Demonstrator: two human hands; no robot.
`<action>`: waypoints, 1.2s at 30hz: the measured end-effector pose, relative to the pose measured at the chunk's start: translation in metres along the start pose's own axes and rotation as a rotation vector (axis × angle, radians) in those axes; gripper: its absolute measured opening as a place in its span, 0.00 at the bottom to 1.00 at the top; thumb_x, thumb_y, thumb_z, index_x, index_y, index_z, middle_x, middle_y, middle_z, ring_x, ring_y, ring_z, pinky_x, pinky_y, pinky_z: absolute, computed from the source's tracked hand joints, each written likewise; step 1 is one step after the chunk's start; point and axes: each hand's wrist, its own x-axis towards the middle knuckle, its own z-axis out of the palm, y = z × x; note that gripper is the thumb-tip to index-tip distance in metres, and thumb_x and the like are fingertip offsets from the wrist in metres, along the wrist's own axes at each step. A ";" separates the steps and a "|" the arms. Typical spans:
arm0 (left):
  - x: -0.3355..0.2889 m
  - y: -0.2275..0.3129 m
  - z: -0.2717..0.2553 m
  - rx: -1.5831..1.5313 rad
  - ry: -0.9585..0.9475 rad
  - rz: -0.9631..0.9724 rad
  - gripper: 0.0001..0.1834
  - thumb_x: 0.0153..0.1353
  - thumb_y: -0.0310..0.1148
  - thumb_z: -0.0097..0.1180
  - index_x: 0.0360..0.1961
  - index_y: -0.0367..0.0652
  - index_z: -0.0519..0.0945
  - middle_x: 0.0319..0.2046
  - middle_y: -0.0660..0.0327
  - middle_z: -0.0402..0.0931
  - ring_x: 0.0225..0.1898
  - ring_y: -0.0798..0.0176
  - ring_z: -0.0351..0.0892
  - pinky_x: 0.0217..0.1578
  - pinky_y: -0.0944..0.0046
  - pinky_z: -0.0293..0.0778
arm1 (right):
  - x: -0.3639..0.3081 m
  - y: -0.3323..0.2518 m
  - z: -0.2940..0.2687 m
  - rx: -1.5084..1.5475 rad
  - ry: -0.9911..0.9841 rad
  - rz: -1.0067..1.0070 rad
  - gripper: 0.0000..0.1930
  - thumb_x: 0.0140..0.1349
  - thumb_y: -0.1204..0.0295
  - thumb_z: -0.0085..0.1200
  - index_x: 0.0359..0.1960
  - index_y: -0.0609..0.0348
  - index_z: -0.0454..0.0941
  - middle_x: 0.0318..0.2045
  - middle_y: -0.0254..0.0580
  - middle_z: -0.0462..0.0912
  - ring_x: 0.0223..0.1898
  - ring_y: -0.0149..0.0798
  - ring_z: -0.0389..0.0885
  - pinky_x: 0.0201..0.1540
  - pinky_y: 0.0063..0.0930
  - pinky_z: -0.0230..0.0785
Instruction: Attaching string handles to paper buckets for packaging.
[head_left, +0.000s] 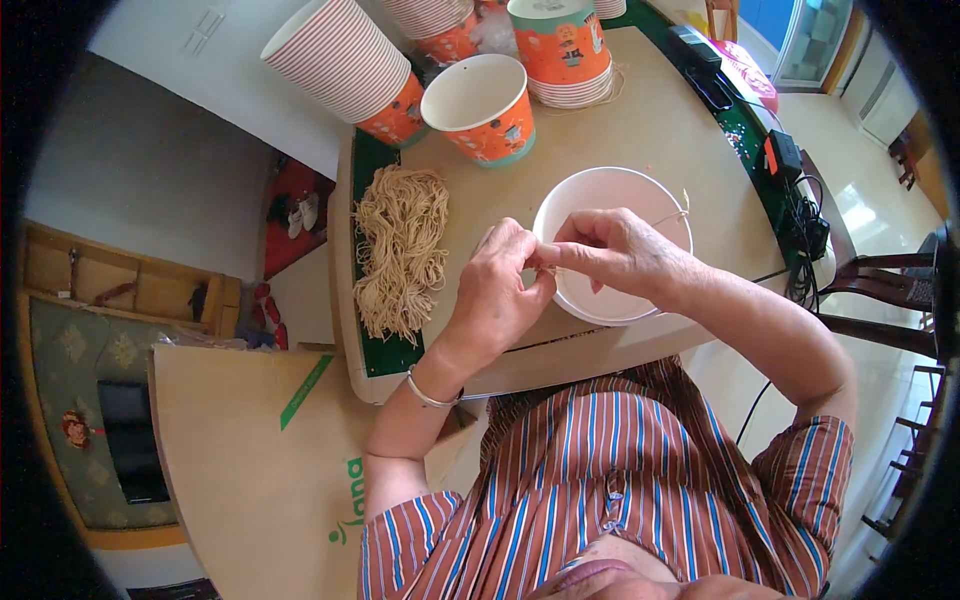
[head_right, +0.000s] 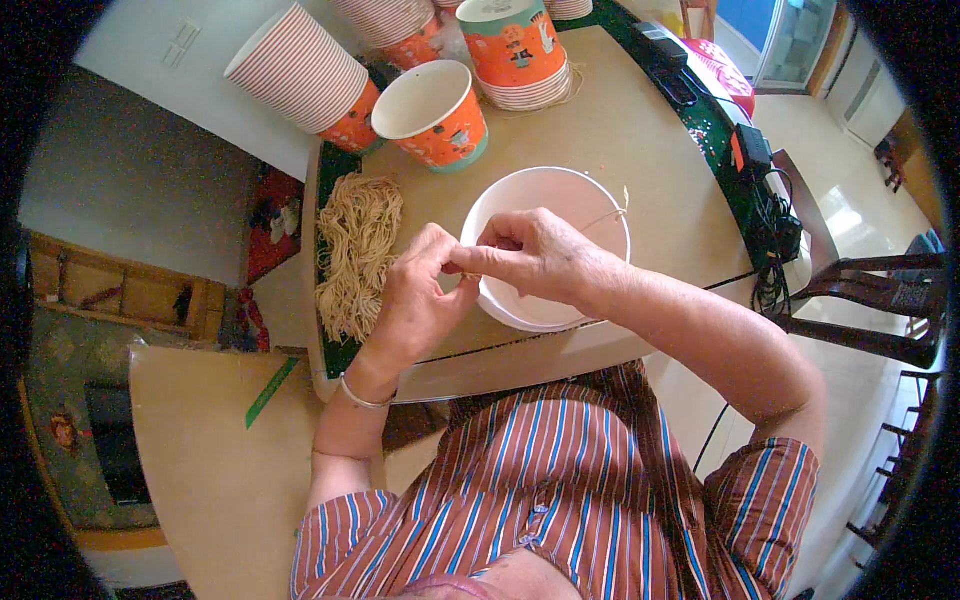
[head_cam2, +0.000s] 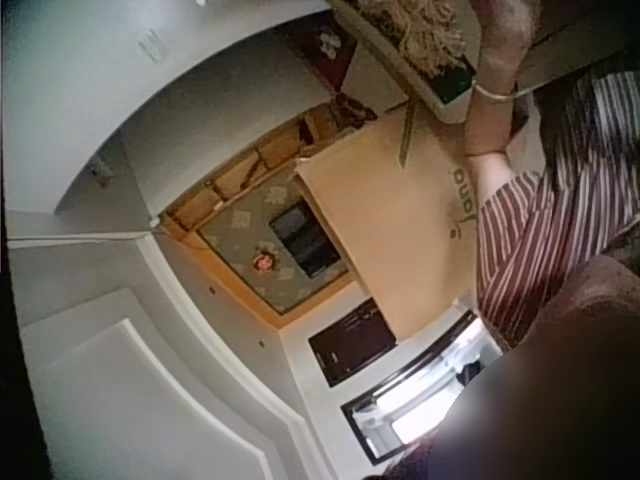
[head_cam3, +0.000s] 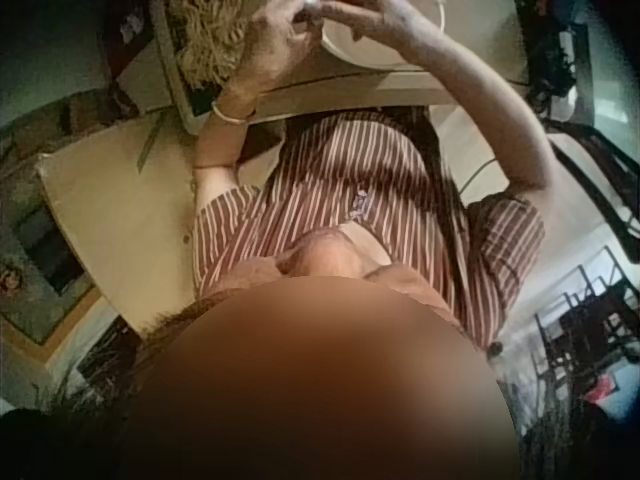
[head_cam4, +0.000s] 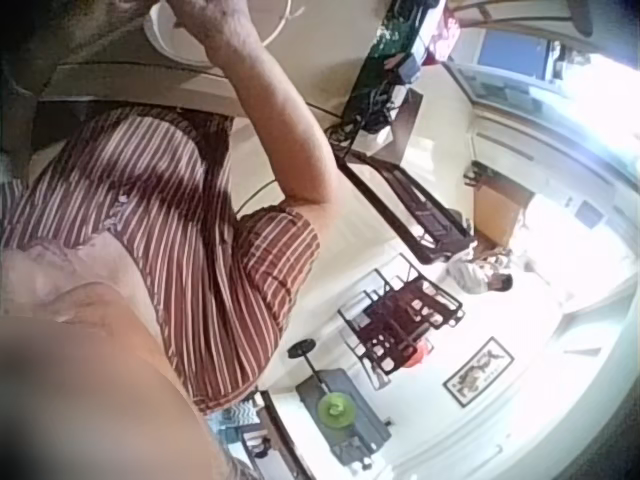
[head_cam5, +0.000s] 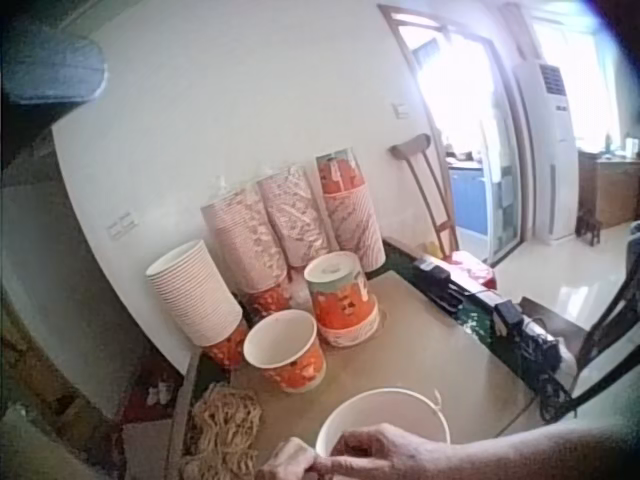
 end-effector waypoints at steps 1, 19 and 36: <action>0.000 0.000 0.000 -0.001 0.000 0.001 0.08 0.48 0.22 0.63 0.29 0.39 0.76 0.30 0.55 0.72 0.35 0.50 0.75 0.36 0.54 0.73 | 0.000 0.000 0.000 0.009 0.024 0.015 0.21 0.60 0.54 0.64 0.35 0.64 0.81 0.26 0.37 0.81 0.29 0.26 0.76 0.30 0.24 0.71; 0.000 0.003 -0.002 0.054 -0.006 0.045 0.10 0.46 0.18 0.63 0.29 0.38 0.76 0.29 0.56 0.71 0.32 0.56 0.76 0.34 0.60 0.73 | -0.001 -0.003 0.003 -0.115 0.044 0.057 0.11 0.62 0.67 0.62 0.31 0.63 0.80 0.23 0.34 0.80 0.25 0.25 0.74 0.25 0.22 0.68; 0.000 0.007 -0.003 0.109 -0.010 0.073 0.11 0.44 0.18 0.65 0.29 0.38 0.75 0.30 0.56 0.72 0.35 0.54 0.76 0.36 0.58 0.73 | 0.001 0.008 0.002 -0.095 -0.066 0.050 0.13 0.63 0.64 0.58 0.32 0.64 0.81 0.22 0.36 0.80 0.22 0.26 0.75 0.24 0.25 0.68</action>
